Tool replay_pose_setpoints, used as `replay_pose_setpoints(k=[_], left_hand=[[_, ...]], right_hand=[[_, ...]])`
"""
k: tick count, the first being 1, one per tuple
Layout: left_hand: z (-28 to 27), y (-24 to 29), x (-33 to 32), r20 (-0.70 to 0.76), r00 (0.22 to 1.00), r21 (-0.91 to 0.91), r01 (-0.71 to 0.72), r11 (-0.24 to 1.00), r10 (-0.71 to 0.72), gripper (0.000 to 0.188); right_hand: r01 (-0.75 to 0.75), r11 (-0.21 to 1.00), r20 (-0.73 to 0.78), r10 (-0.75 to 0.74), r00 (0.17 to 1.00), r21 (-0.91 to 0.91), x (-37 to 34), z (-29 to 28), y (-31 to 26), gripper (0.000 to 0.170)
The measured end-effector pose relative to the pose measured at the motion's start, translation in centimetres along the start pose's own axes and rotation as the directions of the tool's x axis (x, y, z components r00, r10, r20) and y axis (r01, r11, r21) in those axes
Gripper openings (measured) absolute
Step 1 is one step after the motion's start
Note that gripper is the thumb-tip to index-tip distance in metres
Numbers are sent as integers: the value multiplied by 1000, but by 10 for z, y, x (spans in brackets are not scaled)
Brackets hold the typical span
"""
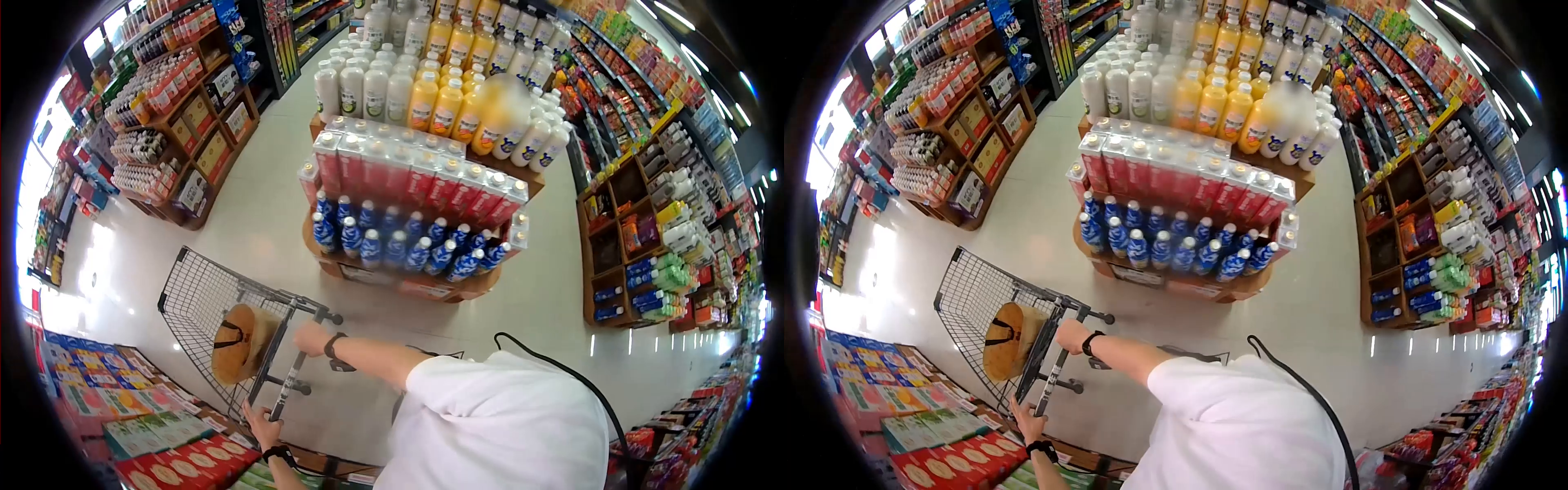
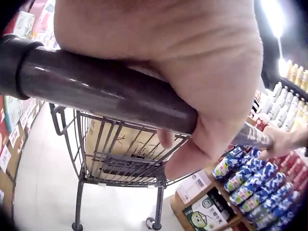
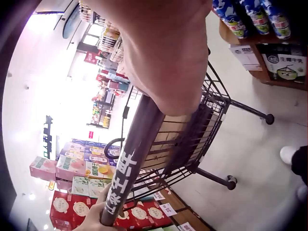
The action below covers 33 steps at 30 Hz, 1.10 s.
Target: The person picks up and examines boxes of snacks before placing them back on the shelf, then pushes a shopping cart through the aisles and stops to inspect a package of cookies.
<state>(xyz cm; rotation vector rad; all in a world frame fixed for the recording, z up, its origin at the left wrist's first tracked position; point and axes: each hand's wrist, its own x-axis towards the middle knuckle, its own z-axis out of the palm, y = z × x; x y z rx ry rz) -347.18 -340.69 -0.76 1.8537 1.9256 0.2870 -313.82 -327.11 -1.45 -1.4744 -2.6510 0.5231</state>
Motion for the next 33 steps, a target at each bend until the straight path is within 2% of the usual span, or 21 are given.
replay_pose_setpoints(k=[3,6,8,20,23,30,31,33], left_hand=[[14,35,-55,-4,998,-45,61,997,-61,30],[43,58,-102,-15,997,-30,72,997,-73,31],[57,78,-129,-18,996,-28,91,995,-92,30],[159,219,-284,-50,994,13,99,995,-98,26],[179,257,-313,-36,988,6,148,989,-148,27],[219,300,-374,-39,997,23,72,997,-71,31],[225,305,-381,-20,991,9,130,991,-130,29],[237,314,-395,-21,987,-21,161,987,-161,28]], right_hand=[[21,999,45,-20,999,-26,-49,10,2,3],[25,999,13,-25,1000,-44,-109,10,4,3],[42,997,91,-36,995,-62,-149,-3,6,4],[119,991,24,-118,993,-59,-347,9,74,7],[114,989,41,-110,993,-99,-386,8,88,7],[109,987,49,-104,993,-114,-472,7,109,7],[111,988,70,-104,992,-112,-482,5,111,7],[110,988,110,-99,989,-108,-501,4,115,6]])
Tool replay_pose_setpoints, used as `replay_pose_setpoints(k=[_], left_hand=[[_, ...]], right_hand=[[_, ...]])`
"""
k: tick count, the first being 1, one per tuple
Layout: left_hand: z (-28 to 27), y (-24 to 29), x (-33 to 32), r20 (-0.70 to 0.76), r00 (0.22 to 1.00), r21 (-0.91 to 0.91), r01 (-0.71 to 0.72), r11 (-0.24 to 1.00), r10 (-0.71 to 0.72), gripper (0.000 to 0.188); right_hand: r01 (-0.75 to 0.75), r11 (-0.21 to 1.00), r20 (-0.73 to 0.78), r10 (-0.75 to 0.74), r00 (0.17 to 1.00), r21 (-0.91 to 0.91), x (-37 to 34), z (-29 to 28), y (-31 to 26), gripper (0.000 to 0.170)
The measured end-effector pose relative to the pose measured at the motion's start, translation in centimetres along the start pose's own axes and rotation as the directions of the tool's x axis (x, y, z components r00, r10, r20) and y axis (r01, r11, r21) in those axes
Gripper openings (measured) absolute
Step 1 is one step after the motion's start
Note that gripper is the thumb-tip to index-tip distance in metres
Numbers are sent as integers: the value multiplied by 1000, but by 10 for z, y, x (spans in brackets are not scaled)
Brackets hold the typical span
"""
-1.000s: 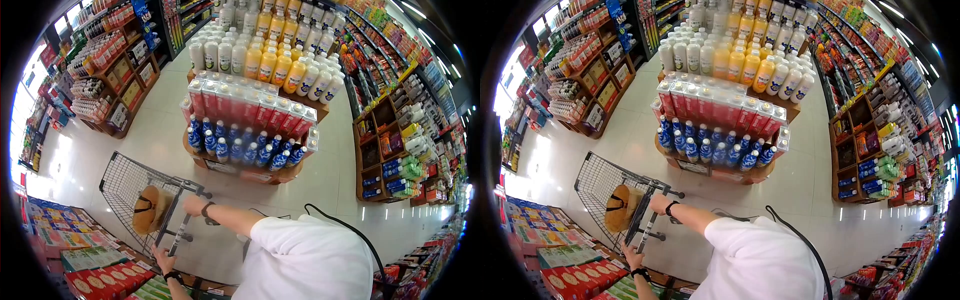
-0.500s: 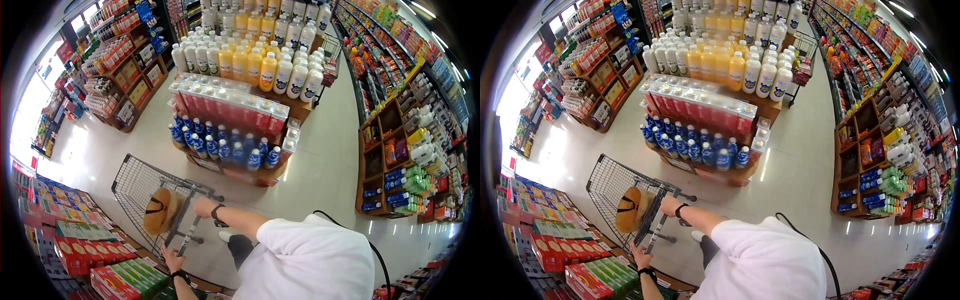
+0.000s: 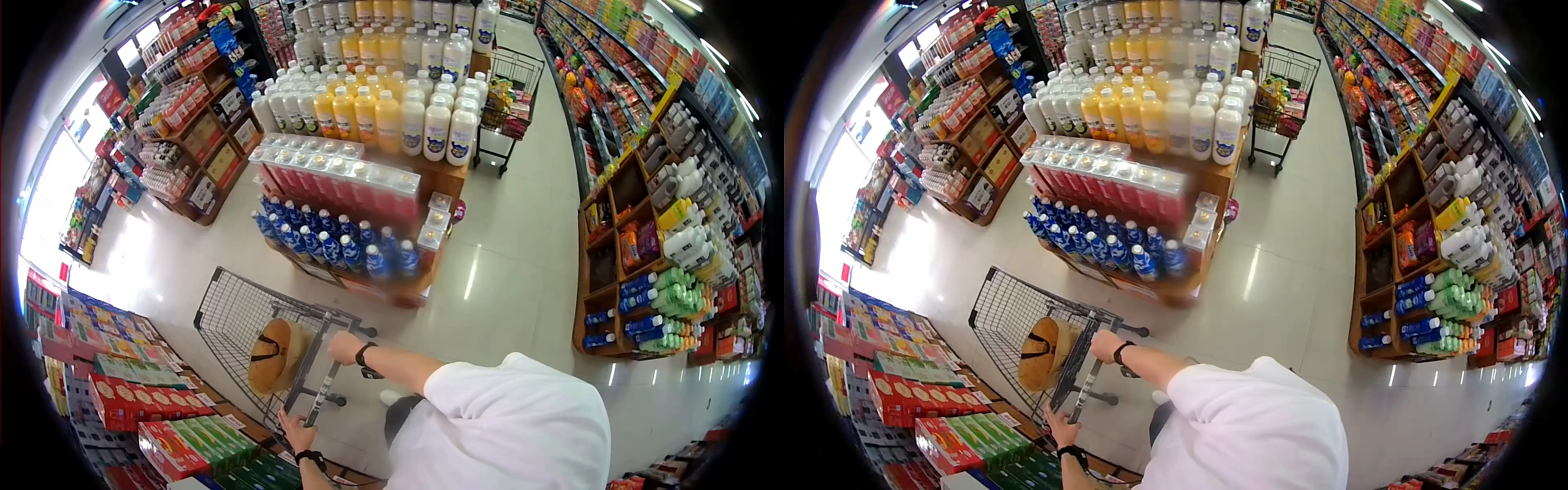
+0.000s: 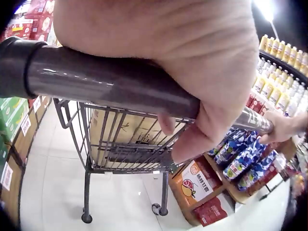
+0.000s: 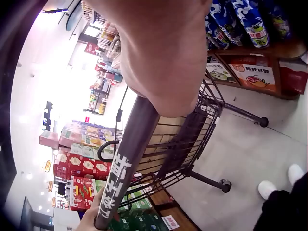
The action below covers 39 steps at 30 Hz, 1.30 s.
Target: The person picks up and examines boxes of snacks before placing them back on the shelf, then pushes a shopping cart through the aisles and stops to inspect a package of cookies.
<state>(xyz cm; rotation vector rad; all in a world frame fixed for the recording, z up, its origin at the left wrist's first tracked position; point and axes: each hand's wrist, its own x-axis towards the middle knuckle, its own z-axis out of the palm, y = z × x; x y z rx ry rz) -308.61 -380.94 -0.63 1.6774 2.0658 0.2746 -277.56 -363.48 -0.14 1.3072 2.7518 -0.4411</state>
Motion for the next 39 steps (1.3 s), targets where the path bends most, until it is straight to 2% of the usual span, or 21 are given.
replay_pose_setpoints(k=[9,23,25,32,35,39], left_hand=[[37,34,-80,-31,999,44,-28,999,29,26],[77,63,-203,-32,994,30,-101,994,102,29],[81,60,-214,-13,997,1,-76,997,76,30],[74,70,-218,18,1000,-35,-12,999,13,30],[78,56,-202,-7,997,13,-75,997,76,30],[67,55,-184,3,995,7,-96,995,96,31]], right_hand=[[31,999,-78,-32,996,-16,-90,16,3,7],[-11,1000,-68,9,998,-22,-222,47,-25,5],[-4,1000,-65,3,998,-14,-231,50,-28,6],[7,1000,-106,-9,994,-19,-240,43,-32,7],[-29,999,-46,27,999,-43,-232,30,-33,8],[-8,999,-86,4,996,-38,-206,39,-24,8]])
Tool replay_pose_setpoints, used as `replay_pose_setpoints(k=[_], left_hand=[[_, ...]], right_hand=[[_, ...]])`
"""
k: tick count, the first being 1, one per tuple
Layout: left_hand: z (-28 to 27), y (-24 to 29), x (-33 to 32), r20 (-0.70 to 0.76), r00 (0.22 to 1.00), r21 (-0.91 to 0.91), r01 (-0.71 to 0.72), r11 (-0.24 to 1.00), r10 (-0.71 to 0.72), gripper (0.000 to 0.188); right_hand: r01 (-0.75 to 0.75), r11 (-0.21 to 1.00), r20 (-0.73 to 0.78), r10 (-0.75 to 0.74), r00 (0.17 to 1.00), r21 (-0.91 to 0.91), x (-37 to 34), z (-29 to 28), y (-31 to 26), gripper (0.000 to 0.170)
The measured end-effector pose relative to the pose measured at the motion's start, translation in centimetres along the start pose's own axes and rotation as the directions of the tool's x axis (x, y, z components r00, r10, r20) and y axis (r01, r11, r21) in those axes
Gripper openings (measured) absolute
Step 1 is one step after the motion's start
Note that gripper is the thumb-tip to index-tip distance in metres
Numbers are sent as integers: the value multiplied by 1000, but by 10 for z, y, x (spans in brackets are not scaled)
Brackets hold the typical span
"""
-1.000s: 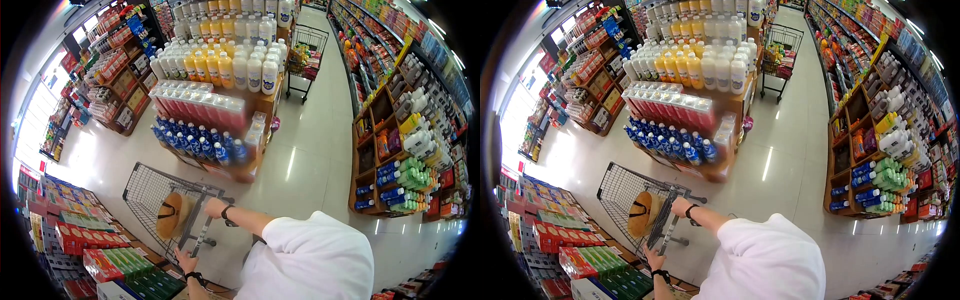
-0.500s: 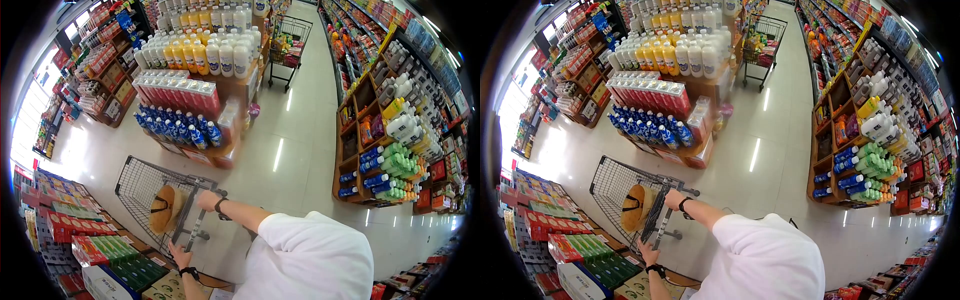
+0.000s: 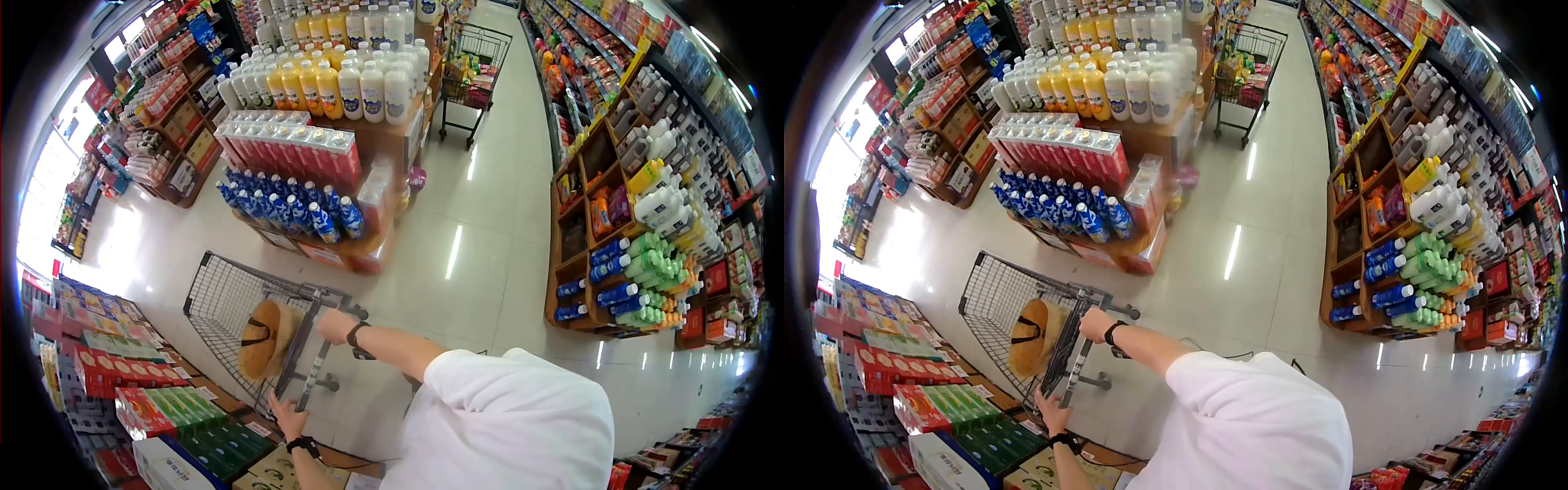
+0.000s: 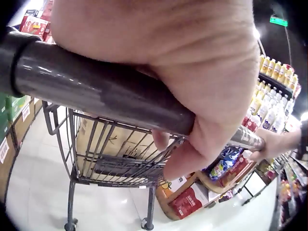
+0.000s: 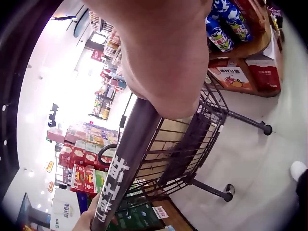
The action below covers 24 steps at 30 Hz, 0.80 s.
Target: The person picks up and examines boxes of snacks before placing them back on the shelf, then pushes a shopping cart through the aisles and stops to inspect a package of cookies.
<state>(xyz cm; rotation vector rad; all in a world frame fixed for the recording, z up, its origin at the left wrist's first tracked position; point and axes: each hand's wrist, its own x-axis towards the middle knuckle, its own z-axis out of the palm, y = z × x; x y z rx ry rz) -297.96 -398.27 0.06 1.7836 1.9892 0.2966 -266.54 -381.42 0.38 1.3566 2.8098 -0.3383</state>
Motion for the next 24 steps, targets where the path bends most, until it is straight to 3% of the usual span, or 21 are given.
replay_pose_setpoints(k=[8,15,19,24], left_hand=[[-20,-21,72,-3,1000,-22,-8,1000,7,31],[-64,-53,189,23,999,-1,29,1000,-29,30],[-81,-107,256,-22,998,42,-56,998,57,28],[-151,-141,357,40,999,100,0,995,-5,27]], right_hand=[[27,1000,-38,-26,999,16,77,-3,19,5],[26,999,10,-26,1000,22,202,-23,45,4],[-8,997,8,8,1000,71,278,-17,47,6],[-26,997,34,23,999,76,373,-44,40,8]])
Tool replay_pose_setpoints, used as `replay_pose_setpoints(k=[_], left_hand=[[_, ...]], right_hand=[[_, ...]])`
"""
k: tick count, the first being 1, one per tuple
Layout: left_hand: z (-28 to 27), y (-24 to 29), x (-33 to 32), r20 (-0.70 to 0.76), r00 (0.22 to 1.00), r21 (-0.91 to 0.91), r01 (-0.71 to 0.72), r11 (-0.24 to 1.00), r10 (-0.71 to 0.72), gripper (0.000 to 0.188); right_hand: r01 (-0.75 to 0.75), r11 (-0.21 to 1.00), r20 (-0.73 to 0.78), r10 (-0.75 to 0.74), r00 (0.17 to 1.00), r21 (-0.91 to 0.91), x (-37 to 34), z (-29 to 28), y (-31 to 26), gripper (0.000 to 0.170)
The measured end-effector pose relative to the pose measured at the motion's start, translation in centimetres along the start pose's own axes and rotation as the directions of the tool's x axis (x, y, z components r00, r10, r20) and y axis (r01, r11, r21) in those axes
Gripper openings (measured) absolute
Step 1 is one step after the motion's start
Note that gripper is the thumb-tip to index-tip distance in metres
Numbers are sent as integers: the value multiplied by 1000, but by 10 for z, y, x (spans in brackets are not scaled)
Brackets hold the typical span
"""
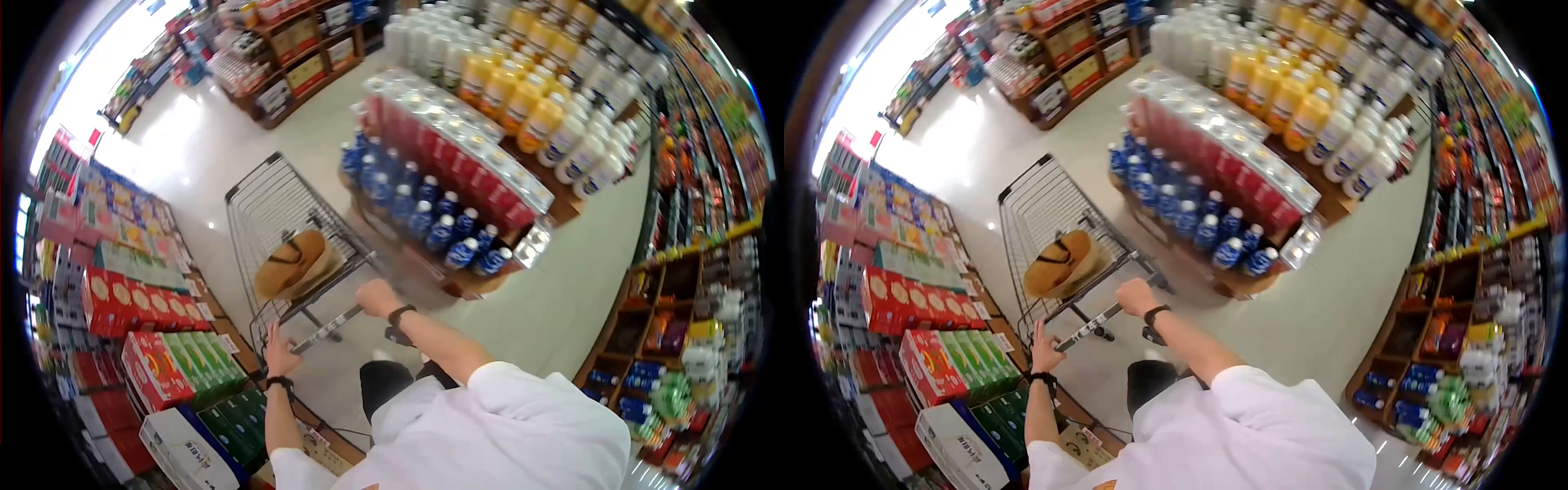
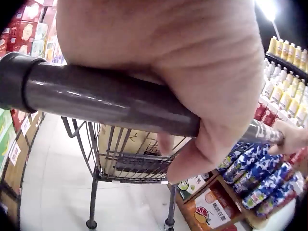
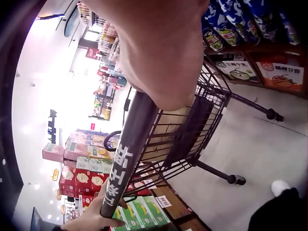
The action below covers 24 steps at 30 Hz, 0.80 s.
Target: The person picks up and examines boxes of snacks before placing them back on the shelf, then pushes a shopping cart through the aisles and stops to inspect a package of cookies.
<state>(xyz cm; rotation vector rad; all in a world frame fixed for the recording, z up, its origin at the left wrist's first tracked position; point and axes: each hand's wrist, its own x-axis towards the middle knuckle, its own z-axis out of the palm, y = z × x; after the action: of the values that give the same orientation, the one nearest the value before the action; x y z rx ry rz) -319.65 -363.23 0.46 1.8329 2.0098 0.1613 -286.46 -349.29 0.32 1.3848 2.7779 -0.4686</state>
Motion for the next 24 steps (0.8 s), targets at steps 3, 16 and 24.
replay_pose_setpoints(k=[3,16,24], left_hand=[[-31,-43,59,22,999,38,-45,998,45,24],[-155,-172,367,0,1000,175,-5,985,5,19],[-196,-222,557,-187,982,133,53,990,-27,29]], right_hand=[[-32,999,14,32,999,-1,63,-10,-12,9],[-253,966,21,253,967,45,369,-43,-28,12],[-331,926,-62,346,936,180,534,-70,7,11]])
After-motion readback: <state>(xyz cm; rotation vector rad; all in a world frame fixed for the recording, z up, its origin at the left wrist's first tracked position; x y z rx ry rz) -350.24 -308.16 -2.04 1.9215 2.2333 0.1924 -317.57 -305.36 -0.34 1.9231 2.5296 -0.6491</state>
